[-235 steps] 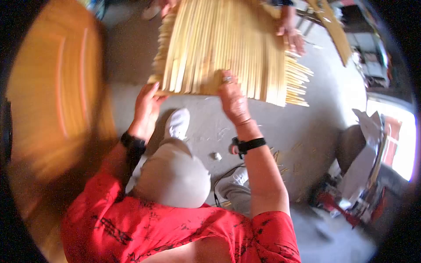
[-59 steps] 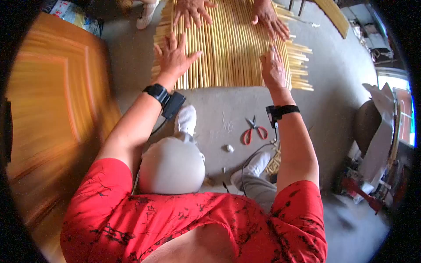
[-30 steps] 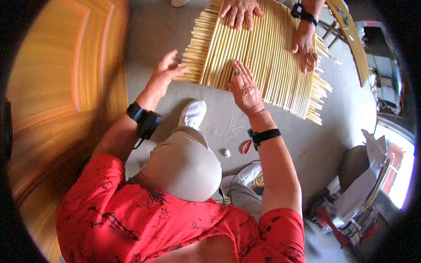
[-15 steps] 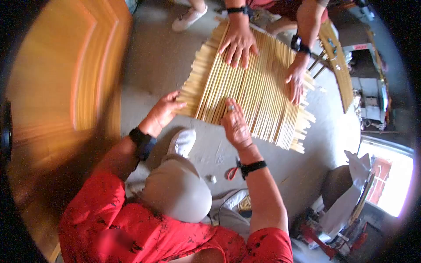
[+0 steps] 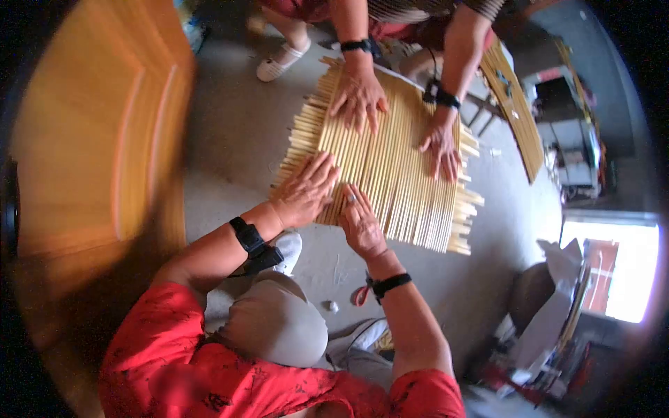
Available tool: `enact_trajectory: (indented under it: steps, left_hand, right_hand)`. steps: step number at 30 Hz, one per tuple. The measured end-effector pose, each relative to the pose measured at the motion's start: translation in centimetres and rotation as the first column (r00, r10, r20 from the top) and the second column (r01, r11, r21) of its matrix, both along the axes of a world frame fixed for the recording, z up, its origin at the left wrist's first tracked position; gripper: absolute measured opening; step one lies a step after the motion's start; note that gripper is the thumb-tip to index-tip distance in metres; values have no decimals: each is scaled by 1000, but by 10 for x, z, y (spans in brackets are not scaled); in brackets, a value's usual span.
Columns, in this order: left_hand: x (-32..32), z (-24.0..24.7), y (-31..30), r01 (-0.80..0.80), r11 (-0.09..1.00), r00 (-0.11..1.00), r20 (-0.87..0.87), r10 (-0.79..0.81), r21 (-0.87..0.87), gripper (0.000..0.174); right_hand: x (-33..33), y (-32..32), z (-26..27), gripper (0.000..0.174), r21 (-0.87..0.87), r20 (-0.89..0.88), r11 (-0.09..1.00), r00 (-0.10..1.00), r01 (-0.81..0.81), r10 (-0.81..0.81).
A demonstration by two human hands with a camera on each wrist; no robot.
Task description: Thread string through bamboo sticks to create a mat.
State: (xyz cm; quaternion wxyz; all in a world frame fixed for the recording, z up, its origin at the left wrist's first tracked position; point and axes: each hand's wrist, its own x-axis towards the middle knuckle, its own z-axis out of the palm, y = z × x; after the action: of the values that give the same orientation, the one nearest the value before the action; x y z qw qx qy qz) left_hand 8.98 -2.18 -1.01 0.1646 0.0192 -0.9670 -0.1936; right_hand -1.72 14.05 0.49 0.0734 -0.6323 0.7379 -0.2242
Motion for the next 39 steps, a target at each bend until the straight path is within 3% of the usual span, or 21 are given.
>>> enact_trajectory:
  steps: [4, 8, 11, 14, 16, 18, 20, 24, 25, 26, 28, 29, 32, 34, 36, 38, 39]
  left_hand:
    - [-7, 0, 4, -9, 998, 999, 48, 12, -64, 53]
    - [-7, -4, 4, 20, 984, 994, 108, -1, -179, 60]
    - [-7, -5, 5, 49, 980, 988, 156, -18, -194, 60]
    - [-9, -5, 5, 45, 970, 984, 181, -1, -240, 60]
    - [-9, -4, 7, 36, 949, 983, 181, 23, -314, 61]
    - [-8, -5, 5, 46, 961, 975, 223, 17, -272, 57]
    - [-7, -5, 5, 43, 942, 977, 209, 30, -333, 55]
    - [-8, 7, 6, 74, 923, 951, 306, 49, -377, 56]
    - [-8, 8, 7, 61, 936, 958, 285, 43, -347, 57]
    - [-11, 9, 9, 48, 948, 965, 258, 37, -315, 57]
    - [-17, 12, 20, 67, 959, 983, 185, -15, -276, 58]
    - [-23, 15, 27, 113, 969, 988, 131, -85, -222, 57]
    - [-46, 19, 46, 225, 962, 973, 85, -214, -152, 57]
    - [-67, 16, 56, 320, 935, 947, 69, -313, -155, 56]
    - [-84, 10, 63, 355, 916, 935, 58, -351, -189, 55]
    - [-99, 4, 74, 403, 892, 914, 35, -405, -203, 55]
    - [-99, 0, 80, 395, 845, 919, 157, -362, -361, 58]
  right_hand:
    - [-5, 4, 0, 16, -66, 24, 997, 999, -38, 40]
    - [0, 10, -7, 17, -90, 86, 994, 995, 60, -52]
    - [2, 19, -1, 22, -203, 55, 967, 988, 155, -147]
    - [-5, 43, 7, 25, -289, -9, 871, 909, 396, -417]
    - [-17, 62, -4, 26, -222, -122, 773, 769, 595, -627]
    - [-29, 79, -35, 27, -176, -127, 782, 774, 598, -621]
    - [-29, 85, -37, 33, -179, -120, 807, 802, 563, -585]
    - [-31, 85, -43, 27, -247, -37, 786, 805, 567, -593]
    - [-29, 87, -32, 29, -287, 168, 730, 783, 621, -599]
    - [-26, 91, -21, 35, -362, 98, 706, 778, 609, -621]
    - [-26, 104, -18, 30, -450, 142, 596, 712, 665, -688]
    - [-27, 112, -22, 23, -459, 247, 525, 670, 717, -700]
    - [-44, 142, -17, 12, -499, 446, 212, 458, 841, -769]
    - [-77, 166, 9, 8, -334, 901, -38, 307, 942, -305]
    - [-101, 198, 59, 14, -308, 938, -97, 285, 946, -199]
    - [-141, 246, 94, 14, -361, 925, -188, 324, 914, -200]
    - [-150, 270, 116, 14, -403, 908, -210, 360, 891, -216]
